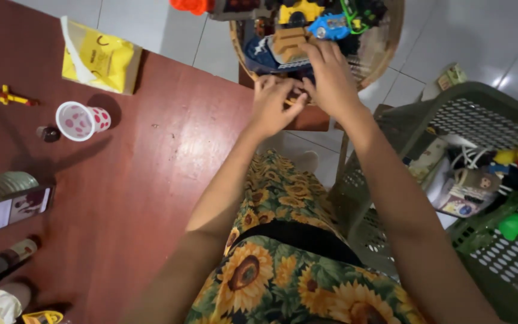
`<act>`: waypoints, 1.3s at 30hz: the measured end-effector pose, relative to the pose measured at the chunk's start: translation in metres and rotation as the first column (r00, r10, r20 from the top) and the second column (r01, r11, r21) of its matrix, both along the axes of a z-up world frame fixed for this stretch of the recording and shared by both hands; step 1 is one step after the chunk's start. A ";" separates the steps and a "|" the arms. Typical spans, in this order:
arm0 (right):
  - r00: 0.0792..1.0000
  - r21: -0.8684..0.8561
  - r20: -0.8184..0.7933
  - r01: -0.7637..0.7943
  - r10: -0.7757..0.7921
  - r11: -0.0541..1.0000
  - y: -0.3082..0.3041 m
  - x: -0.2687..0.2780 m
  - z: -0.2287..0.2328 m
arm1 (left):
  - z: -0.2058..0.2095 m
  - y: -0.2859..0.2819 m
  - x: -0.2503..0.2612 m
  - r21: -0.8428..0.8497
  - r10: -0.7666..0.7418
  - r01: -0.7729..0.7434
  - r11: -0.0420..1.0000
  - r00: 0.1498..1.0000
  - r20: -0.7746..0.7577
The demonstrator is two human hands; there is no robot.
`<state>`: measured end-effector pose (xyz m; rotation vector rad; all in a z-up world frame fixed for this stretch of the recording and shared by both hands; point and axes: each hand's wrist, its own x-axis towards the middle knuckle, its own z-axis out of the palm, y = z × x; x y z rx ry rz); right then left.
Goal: The person folds a striped baby shirt on a wooden table, then places it in a green plastic basket. They then transfer various small toys from a wicker basket into the green basket, handling each toy individually.
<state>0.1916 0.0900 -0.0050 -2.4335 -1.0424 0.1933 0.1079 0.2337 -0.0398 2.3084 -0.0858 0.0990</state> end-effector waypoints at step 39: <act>0.998 0.364 -0.066 0.045 -0.023 0.930 -0.055 -0.025 0.137 | 0.012 -0.002 0.000 -0.100 -0.001 -0.007 0.995 0.997 -0.080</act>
